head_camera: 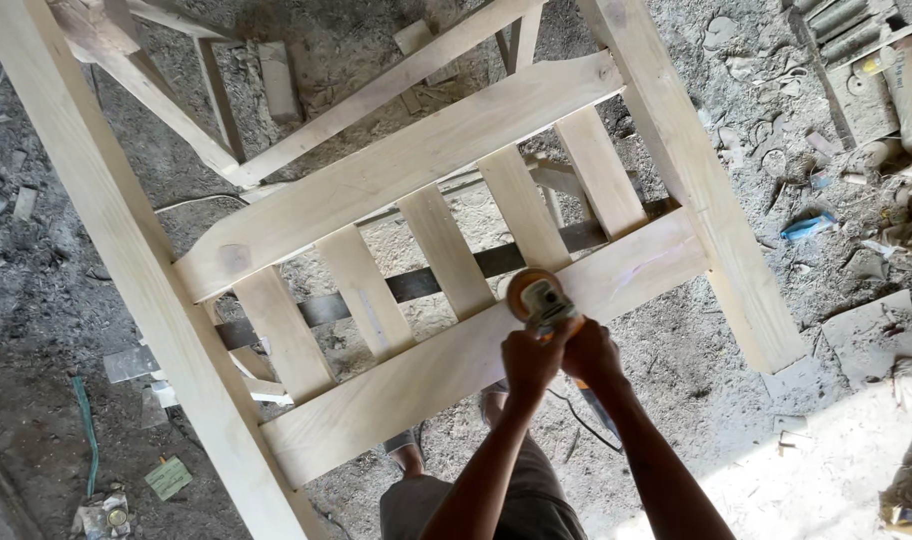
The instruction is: The person uses an angle grinder with a sanding disc to smooth the surfaces of a wooden chair frame. They move the tool along the seat slats and legs, then reposition the chair to continue sanding other sections.
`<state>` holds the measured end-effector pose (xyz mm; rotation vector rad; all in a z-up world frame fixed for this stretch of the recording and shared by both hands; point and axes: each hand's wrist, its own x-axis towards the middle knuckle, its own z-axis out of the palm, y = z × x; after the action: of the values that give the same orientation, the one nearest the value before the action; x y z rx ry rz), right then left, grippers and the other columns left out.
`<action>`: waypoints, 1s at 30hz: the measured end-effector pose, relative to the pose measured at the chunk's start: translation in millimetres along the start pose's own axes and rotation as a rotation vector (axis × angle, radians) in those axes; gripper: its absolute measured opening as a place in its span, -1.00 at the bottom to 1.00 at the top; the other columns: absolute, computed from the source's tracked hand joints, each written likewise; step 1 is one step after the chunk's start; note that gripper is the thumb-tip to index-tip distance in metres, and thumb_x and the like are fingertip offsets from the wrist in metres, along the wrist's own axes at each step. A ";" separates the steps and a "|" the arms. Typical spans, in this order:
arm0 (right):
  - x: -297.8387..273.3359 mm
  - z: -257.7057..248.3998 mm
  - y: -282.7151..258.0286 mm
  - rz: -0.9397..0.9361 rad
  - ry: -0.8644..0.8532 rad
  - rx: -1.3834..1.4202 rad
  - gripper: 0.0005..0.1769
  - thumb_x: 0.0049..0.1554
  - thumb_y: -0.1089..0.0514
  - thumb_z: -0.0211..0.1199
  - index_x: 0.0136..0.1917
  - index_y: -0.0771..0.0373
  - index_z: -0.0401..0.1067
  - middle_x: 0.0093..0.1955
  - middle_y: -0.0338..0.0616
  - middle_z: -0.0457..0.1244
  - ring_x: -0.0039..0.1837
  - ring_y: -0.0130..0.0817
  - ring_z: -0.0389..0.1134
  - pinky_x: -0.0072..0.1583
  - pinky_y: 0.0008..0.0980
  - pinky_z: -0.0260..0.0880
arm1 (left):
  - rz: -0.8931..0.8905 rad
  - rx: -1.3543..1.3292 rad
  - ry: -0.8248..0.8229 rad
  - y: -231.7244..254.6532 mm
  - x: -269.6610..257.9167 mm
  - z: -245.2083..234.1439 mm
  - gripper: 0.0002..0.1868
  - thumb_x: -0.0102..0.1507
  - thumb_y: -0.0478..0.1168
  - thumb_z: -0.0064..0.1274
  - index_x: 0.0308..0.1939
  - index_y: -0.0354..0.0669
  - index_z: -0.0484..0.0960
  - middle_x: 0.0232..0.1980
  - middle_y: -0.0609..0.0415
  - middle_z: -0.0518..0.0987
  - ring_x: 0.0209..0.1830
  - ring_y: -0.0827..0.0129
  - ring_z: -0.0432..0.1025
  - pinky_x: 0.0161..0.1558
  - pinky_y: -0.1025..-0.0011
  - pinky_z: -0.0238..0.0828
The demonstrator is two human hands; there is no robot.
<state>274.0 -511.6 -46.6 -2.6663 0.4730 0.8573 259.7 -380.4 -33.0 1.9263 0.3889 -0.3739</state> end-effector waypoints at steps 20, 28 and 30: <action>38.1 33.3 98.9 -0.049 0.118 -0.127 -0.51 0.04 -0.11 0.37 0.01 0.36 0.49 -0.14 0.18 0.43 -0.10 -0.01 0.56 -0.07 -0.11 0.62 | 0.078 0.078 -0.023 30.0 -3.4 35.6 -0.21 0.08 0.44 0.23 -0.43 -0.36 0.69 -0.55 -0.21 0.62 -0.55 0.06 0.58 -0.43 0.18 0.55; -126.4 139.8 -92.7 0.010 -0.015 0.130 -0.38 0.00 -0.19 0.40 0.04 0.42 0.45 -0.07 0.22 0.40 -0.02 0.08 0.51 0.01 -0.04 0.57 | 0.067 0.059 0.137 -110.0 -100.8 -141.3 -0.28 0.14 0.37 0.19 -0.46 -0.34 0.72 -0.62 -0.22 0.56 -0.62 0.12 0.58 -0.51 0.14 0.43; -169.9 149.8 -134.0 -0.061 0.032 0.177 -0.34 -0.06 -0.23 0.44 0.03 0.39 0.47 -0.03 0.25 0.38 0.06 0.14 0.45 0.10 0.03 0.49 | 0.037 0.022 0.164 -135.3 -125.8 -178.7 -0.35 0.16 0.31 0.19 -0.41 -0.32 0.73 -0.59 -0.20 0.59 -0.60 0.13 0.59 -0.49 0.15 0.45</action>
<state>121.0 -297.8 -36.4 -2.5215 0.4500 0.7208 101.9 -177.6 -24.6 1.9894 0.4576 -0.1975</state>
